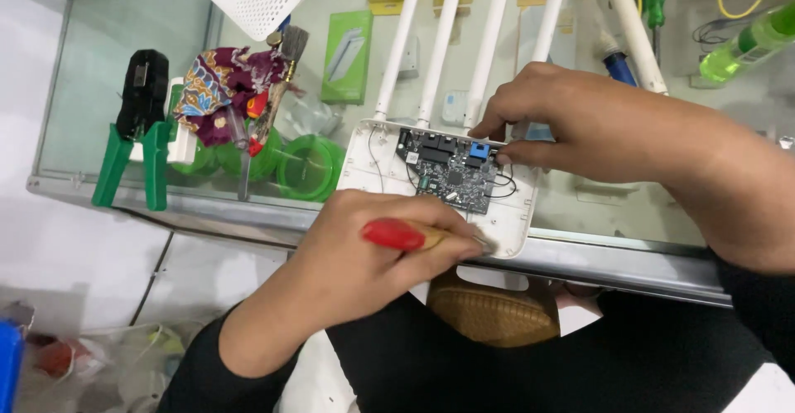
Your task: Cleaning and probing a router circuit board during repair
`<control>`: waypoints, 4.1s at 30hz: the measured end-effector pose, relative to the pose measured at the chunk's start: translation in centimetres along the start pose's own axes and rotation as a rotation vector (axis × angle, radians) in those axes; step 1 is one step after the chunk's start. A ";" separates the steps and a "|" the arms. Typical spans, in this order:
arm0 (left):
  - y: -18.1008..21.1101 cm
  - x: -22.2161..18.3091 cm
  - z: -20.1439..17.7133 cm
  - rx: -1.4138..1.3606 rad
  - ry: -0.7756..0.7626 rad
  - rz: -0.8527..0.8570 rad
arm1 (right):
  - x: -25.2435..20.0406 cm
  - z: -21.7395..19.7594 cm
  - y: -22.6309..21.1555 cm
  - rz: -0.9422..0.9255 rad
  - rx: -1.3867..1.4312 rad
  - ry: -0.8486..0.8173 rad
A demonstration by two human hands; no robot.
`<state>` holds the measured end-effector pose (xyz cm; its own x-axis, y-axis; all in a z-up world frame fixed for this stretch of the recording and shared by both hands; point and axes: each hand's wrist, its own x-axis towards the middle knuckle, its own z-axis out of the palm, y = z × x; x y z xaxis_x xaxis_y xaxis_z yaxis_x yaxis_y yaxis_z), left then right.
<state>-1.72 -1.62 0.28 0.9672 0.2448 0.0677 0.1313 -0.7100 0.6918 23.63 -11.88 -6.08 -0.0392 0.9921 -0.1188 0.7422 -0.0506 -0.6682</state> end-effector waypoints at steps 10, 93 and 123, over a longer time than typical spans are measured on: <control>-2.9 -2.4 -3.3 0.003 0.266 -0.165 | -0.1 -0.2 -0.5 0.107 0.000 -0.035; 0.2 -1.1 1.7 -0.084 0.174 -0.015 | -1.3 3.4 -0.5 -0.225 -0.460 0.051; -1.9 -1.7 0.6 -0.017 0.296 -0.057 | -1.1 3.5 -0.5 -0.198 -0.461 0.025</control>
<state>-3.53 -1.08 -1.62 0.8524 0.4679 0.2333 0.1776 -0.6788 0.7125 20.98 -13.38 -8.18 -0.1976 0.9803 -0.0008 0.9408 0.1894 -0.2812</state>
